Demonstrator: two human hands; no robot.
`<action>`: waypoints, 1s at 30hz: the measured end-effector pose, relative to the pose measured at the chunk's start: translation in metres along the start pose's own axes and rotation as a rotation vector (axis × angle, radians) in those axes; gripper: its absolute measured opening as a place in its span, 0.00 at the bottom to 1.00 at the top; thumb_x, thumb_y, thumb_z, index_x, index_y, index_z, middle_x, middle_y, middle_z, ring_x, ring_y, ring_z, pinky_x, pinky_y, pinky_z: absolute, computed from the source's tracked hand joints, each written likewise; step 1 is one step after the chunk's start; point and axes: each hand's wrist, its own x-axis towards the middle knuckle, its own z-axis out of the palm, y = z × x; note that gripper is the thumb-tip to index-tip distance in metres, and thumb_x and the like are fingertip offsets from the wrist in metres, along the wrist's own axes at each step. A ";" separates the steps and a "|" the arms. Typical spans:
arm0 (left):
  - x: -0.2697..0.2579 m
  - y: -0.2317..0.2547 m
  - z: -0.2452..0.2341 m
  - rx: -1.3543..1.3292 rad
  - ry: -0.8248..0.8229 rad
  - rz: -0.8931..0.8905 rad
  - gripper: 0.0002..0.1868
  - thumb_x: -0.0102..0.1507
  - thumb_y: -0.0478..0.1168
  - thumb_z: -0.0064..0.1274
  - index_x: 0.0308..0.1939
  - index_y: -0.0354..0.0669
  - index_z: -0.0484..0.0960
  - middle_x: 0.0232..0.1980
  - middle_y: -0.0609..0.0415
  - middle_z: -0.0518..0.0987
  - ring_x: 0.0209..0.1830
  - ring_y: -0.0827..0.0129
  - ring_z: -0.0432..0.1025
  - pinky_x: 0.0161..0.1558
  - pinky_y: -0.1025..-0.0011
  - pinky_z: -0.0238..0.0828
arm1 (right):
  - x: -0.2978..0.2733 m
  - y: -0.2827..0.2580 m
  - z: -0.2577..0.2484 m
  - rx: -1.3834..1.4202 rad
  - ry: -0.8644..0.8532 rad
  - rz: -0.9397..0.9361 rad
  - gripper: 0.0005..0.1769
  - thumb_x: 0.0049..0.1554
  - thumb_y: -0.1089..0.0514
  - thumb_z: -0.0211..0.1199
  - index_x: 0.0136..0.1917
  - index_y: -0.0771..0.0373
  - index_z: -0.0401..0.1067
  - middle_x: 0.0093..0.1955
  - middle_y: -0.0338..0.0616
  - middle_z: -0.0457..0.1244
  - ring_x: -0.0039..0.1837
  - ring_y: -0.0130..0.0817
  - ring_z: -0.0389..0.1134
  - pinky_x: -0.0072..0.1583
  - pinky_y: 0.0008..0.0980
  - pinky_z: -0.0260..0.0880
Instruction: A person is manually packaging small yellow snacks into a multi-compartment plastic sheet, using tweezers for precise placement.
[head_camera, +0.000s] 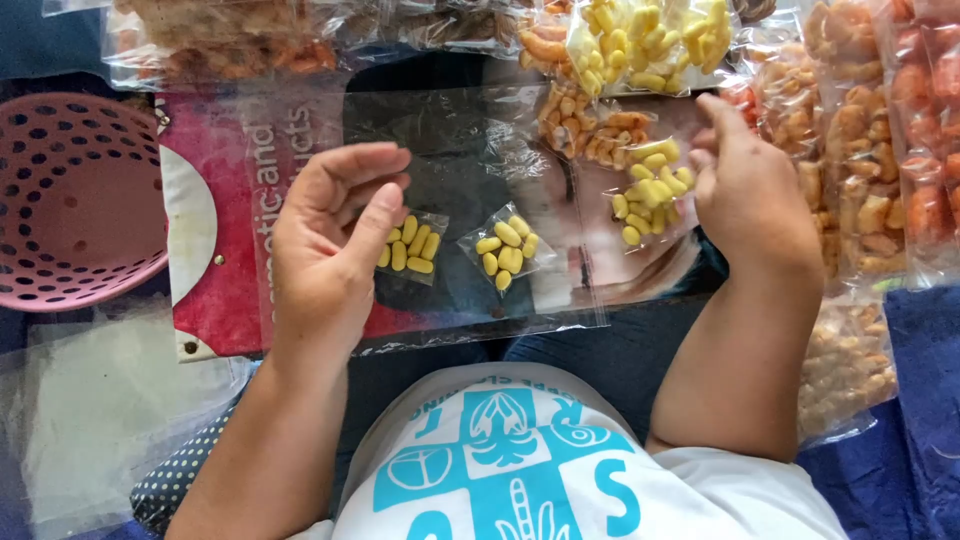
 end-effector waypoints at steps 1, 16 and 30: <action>-0.001 0.002 -0.004 0.001 0.000 0.000 0.12 0.71 0.34 0.51 0.59 0.44 0.76 0.59 0.53 0.81 0.57 0.72 0.77 0.54 0.78 0.79 | 0.000 0.008 0.002 0.001 0.000 0.000 0.31 0.68 0.63 0.47 0.83 0.57 0.54 0.67 0.51 0.65 0.64 0.52 0.64 0.63 0.58 0.62; 0.005 -0.039 -0.024 1.035 -0.221 -0.185 0.32 0.59 0.47 0.66 0.66 0.50 0.76 0.64 0.45 0.74 0.62 0.48 0.71 0.60 0.52 0.67 | -0.047 -0.028 0.094 -0.088 -0.107 -0.906 0.39 0.59 0.43 0.66 0.78 0.58 0.59 0.71 0.56 0.58 0.69 0.55 0.57 0.65 0.50 0.62; 0.006 -0.033 -0.014 0.487 -0.117 -0.265 0.33 0.54 0.35 0.70 0.62 0.61 0.77 0.49 0.58 0.79 0.41 0.76 0.76 0.46 0.79 0.75 | -0.038 -0.025 0.089 0.526 -0.301 -0.737 0.29 0.56 0.66 0.70 0.69 0.54 0.69 0.65 0.47 0.55 0.55 0.35 0.71 0.55 0.29 0.80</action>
